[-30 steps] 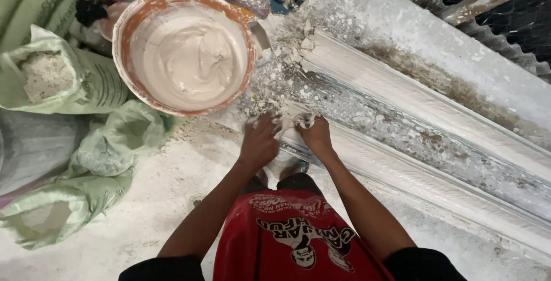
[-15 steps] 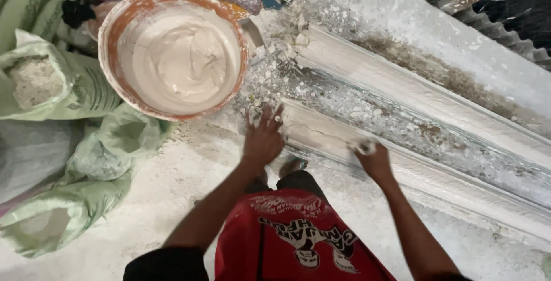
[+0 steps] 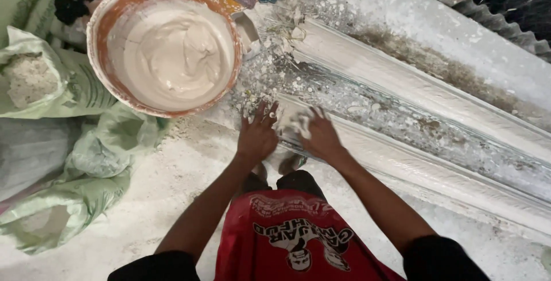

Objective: Applying and smoothing plaster mix into long decorative molds by hand and with a scraper.

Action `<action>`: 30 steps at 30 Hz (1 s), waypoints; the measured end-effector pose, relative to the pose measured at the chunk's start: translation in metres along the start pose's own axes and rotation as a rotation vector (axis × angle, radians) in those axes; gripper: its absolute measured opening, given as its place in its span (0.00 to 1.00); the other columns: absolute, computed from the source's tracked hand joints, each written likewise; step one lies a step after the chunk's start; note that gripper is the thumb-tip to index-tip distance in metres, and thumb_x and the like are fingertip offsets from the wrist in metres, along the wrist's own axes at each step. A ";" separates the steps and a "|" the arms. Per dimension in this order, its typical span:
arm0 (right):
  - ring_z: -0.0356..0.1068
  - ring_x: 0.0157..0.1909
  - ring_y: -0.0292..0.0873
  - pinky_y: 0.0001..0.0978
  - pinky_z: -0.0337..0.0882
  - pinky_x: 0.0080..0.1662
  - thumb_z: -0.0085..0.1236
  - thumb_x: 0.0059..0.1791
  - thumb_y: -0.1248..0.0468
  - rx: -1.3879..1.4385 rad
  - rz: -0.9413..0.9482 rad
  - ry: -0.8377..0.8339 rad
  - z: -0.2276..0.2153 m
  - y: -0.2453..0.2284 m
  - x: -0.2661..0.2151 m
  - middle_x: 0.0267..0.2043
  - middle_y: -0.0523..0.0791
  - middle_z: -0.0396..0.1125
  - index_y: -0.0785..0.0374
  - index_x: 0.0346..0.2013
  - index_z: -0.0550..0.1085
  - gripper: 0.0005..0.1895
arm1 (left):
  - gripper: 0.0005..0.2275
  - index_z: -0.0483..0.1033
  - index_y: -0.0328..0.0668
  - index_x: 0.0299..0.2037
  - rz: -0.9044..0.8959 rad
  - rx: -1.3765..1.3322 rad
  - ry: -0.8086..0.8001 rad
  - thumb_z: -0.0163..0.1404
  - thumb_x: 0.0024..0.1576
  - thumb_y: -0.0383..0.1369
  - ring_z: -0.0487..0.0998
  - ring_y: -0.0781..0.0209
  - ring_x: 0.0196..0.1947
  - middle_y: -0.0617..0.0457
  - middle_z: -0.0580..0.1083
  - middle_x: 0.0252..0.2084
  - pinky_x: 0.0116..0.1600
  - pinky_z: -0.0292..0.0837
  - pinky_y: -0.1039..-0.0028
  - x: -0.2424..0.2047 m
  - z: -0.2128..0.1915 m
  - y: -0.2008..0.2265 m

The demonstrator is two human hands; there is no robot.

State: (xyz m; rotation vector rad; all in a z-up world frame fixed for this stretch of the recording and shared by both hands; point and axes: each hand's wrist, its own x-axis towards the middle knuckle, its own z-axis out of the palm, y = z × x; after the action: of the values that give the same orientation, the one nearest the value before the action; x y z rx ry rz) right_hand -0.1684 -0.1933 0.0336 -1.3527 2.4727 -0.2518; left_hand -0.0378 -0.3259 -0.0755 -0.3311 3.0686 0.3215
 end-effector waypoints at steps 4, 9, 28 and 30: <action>0.56 0.72 0.63 0.70 0.64 0.61 0.51 0.47 0.46 -0.178 0.027 -0.075 0.094 0.019 0.044 0.71 0.55 0.59 0.67 0.34 0.83 0.26 | 0.18 0.77 0.50 0.50 0.077 0.060 0.075 0.42 0.56 0.46 0.51 0.48 0.77 0.61 0.50 0.80 0.60 0.63 0.37 0.000 0.036 -0.020; 0.62 0.69 0.61 0.69 0.65 0.61 0.48 0.51 0.51 -0.093 0.156 0.022 0.092 0.007 0.054 0.66 0.58 0.64 0.70 0.33 0.81 0.24 | 0.14 0.84 0.50 0.31 0.067 -0.097 -0.037 0.46 0.57 0.42 0.50 0.48 0.78 0.62 0.73 0.61 0.61 0.60 0.40 -0.001 -0.002 -0.031; 0.54 0.74 0.62 0.61 0.65 0.65 0.44 0.51 0.52 -0.046 0.258 -0.069 0.121 -0.003 0.071 0.73 0.56 0.55 0.73 0.38 0.80 0.26 | 0.12 0.76 0.29 0.41 -0.107 -0.468 0.775 0.43 0.60 0.33 0.68 0.38 0.67 0.40 0.73 0.57 0.54 0.55 0.54 -0.029 0.005 -0.007; 0.51 0.75 0.63 0.63 0.62 0.66 0.43 0.52 0.53 -0.017 0.254 -0.050 0.132 -0.001 0.067 0.75 0.56 0.53 0.73 0.42 0.79 0.25 | 0.12 0.76 0.30 0.42 -0.123 -0.464 0.774 0.42 0.60 0.31 0.68 0.40 0.68 0.41 0.73 0.58 0.52 0.55 0.56 -0.032 0.007 -0.002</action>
State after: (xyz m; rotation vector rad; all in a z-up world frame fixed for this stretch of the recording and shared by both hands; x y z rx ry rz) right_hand -0.1552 -0.2511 -0.1017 -1.0228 2.5759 -0.1363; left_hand -0.0061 -0.3197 -0.0804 -0.8295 3.6335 1.1478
